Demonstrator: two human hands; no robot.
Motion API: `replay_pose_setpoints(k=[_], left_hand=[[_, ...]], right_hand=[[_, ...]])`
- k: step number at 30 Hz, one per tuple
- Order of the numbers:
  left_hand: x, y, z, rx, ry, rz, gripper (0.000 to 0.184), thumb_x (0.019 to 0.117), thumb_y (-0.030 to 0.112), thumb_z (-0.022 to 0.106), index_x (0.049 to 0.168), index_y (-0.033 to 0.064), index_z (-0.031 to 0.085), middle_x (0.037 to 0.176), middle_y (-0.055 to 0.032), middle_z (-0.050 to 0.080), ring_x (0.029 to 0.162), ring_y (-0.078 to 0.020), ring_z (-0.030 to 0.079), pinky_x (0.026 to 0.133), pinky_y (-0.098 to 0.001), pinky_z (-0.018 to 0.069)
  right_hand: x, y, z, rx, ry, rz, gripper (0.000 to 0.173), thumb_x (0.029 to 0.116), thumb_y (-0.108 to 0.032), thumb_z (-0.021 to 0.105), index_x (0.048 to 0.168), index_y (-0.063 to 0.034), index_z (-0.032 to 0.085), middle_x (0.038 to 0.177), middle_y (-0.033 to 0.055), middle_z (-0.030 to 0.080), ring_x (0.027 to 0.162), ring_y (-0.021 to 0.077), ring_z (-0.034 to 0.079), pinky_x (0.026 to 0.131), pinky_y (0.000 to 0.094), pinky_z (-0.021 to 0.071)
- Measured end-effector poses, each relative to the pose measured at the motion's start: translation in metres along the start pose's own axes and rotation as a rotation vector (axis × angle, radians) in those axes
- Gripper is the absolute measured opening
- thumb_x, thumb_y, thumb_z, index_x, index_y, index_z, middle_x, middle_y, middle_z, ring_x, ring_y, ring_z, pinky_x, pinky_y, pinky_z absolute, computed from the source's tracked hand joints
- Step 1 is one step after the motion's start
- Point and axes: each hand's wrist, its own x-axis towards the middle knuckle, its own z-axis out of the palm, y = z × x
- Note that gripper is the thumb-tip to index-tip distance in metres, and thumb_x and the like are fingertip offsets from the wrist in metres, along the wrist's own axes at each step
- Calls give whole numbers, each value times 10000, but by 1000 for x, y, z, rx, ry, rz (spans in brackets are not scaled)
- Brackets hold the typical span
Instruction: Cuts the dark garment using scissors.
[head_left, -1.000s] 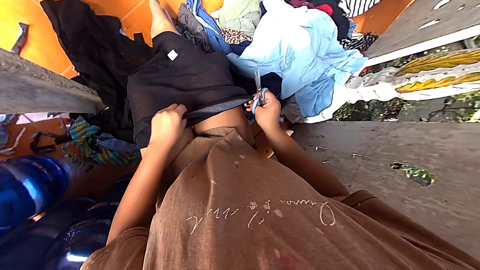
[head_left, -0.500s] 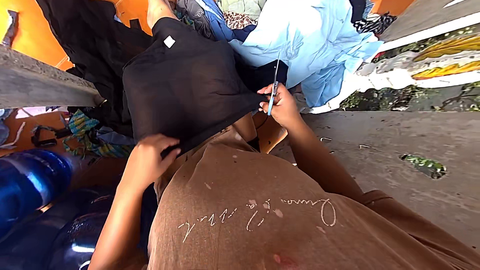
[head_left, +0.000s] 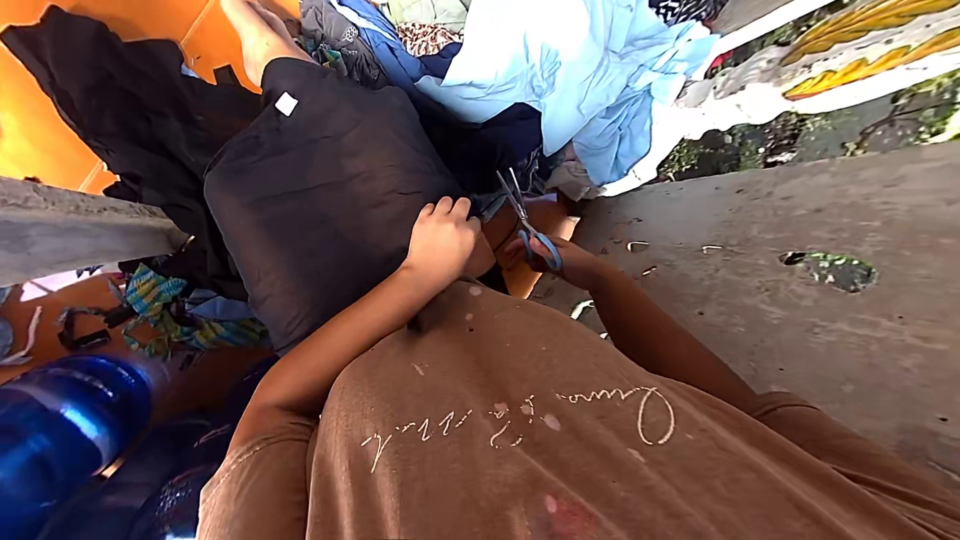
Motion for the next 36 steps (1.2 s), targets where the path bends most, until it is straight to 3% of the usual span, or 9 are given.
replay_pose_setpoints(k=[4, 8, 10, 15, 20, 23, 27, 31, 36], left_hand=[[-12, -9, 6, -123, 222, 17, 263, 909, 204, 741, 1092, 18, 772, 1095, -175, 719, 1041, -349, 685, 866, -485, 545], [-13, -6, -2, -743, 226, -41, 542, 840, 206, 835, 1230, -116, 641, 1029, -199, 711, 855, -221, 705, 748, -334, 597], [-13, -3, -6, -1002, 48, -31, 697, 815, 285, 835, 1304, -133, 568, 1190, -225, 676, 1048, -227, 682, 889, -361, 573], [-11, 14, -12, -1192, -118, -95, 644, 793, 99, 839, 1324, -99, 534, 1241, -178, 649, 1074, -119, 643, 932, -268, 536], [-8, 13, -10, -1184, -90, -103, 621, 779, -10, 776, 1345, -73, 527, 1195, -161, 620, 982, -114, 638, 853, -254, 556], [-6, 13, -8, -1160, -76, -106, 622, 781, -14, 761, 1348, -79, 516, 1196, -185, 611, 945, -145, 653, 800, -275, 576], [-8, 1, -5, -777, 23, 73, 840, 797, 310, 852, 1420, -114, 482, 1419, -253, 571, 1324, -307, 565, 1134, -423, 439], [-9, -21, -10, -380, 120, 35, 578, 984, 487, 600, 1307, 14, 675, 1418, -185, 617, 1409, -397, 491, 1199, -610, 290], [8, -59, -29, -102, 88, -316, 459, 1001, 372, 619, 1411, 165, 636, 1602, -195, 416, 1543, -444, 241, 1180, -750, 101]], right_hand=[[-17, -7, 12, 150, -38, -21, 331, 1038, -278, 409, 1091, -29, 619, 855, -78, 702, 652, -64, 531, 615, 134, 421], [-22, -33, 26, 283, -221, -278, 533, 920, -662, 596, 1042, -148, 665, 832, -172, 716, 599, -113, 515, 551, 85, 392], [-19, -50, 36, 274, -192, -349, 526, 885, -693, 625, 988, -178, 657, 790, -195, 667, 607, -119, 500, 557, 82, 396], [-21, -82, 46, 137, -91, -304, 83, 966, -66, 534, 1020, -39, 592, 804, -84, 587, 731, -72, 555, 697, 131, 483], [-15, -84, 49, 88, 185, -343, 185, 778, 71, 755, 937, 11, 682, 786, -23, 682, 659, -35, 602, 610, 151, 512], [-14, -81, 45, 182, 139, -312, 226, 799, 92, 712, 996, -4, 658, 815, -21, 705, 617, -18, 613, 562, 149, 514], [-16, -55, 18, 92, 103, -415, 268, 844, -134, 672, 1082, -15, 643, 847, -21, 653, 652, -1, 584, 592, 183, 512], [-26, -2, -16, 321, -203, -210, 721, 737, -867, 623, 1025, -207, 581, 731, -129, 591, 576, -24, 535, 520, 131, 437], [-32, 47, -18, 491, -473, 64, 762, 637, -924, 641, 924, -221, 584, 725, -97, 583, 540, -9, 530, 479, 128, 414]])
